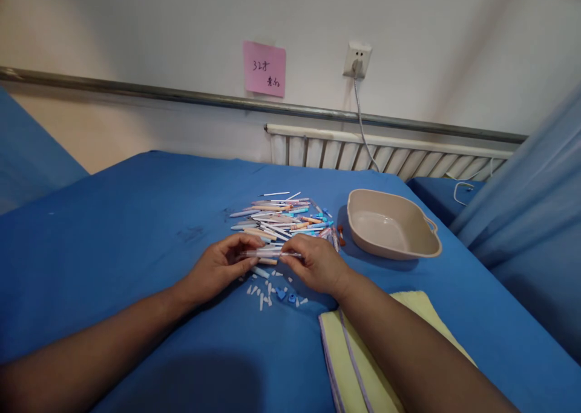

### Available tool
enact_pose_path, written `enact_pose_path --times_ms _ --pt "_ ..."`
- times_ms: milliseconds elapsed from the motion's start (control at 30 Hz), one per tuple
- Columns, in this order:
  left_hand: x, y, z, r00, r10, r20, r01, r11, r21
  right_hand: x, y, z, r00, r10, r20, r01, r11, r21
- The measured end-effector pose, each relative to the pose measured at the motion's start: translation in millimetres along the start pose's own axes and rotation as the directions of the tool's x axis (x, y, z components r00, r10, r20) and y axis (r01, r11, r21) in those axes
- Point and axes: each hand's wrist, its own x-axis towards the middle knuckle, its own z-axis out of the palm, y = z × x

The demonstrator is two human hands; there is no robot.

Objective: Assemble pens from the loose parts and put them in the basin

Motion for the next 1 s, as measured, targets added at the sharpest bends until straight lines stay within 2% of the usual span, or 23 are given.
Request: enact_pose_path --times_ms 100,200,267,333,400,533,600,733,800,933,1000 --pt "-0.2 0.5 -0.2 0.999 -0.031 0.031 0.032 0.999 -0.032 0.2 -0.3 0.1 1.0 -0.008 0.004 0.008 1.0 -0.004" --pt "0.0 0.4 -0.6 0.993 -0.094 0.069 0.092 0.995 0.04 0.1 -0.7 0.2 1.0 -0.008 0.004 0.008 1.0 -0.011" --pt "0.4 -0.3 -0.7 0.998 -0.047 0.051 0.043 0.996 0.073 0.0 -0.8 0.5 1.0 -0.006 0.0 0.006 1.0 -0.012" --pt "0.6 -0.6 -0.5 0.999 0.028 0.02 -0.029 0.998 0.057 0.0 -0.8 0.7 1.0 -0.004 -0.008 0.004 1.0 -0.009" --pt "0.4 0.3 -0.1 0.999 0.051 -0.008 -0.051 0.998 0.021 0.2 -1.1 0.7 1.0 -0.005 -0.014 0.005 1.0 -0.002" --pt "-0.3 2.7 0.0 0.996 -0.079 0.034 0.078 0.996 0.04 0.5 -1.6 0.5 1.0 -0.01 -0.018 0.01 1.0 -0.002" --pt "-0.3 2.1 -0.2 0.993 -0.104 0.059 0.099 0.992 0.084 0.4 -1.4 0.4 1.0 -0.009 -0.017 0.008 1.0 -0.008" --pt "-0.4 0.0 0.0 0.999 0.048 -0.008 -0.047 0.995 0.089 0.2 -0.6 0.8 1.0 -0.008 -0.014 0.008 1.0 -0.012" --pt "-0.7 0.8 0.3 0.997 0.066 -0.031 -0.064 0.997 0.051 0.2 -0.6 0.8 1.0 -0.01 -0.018 0.01 1.0 -0.011" --pt "-1.0 3.6 0.3 0.997 -0.07 0.034 0.069 0.996 0.049 0.3 -1.1 0.4 1.0 -0.012 -0.026 0.012 1.0 -0.006" --pt "-0.8 3.6 0.1 0.995 -0.094 0.046 0.089 0.992 0.093 0.1 -1.0 0.5 1.0 -0.011 -0.023 0.011 1.0 -0.008"
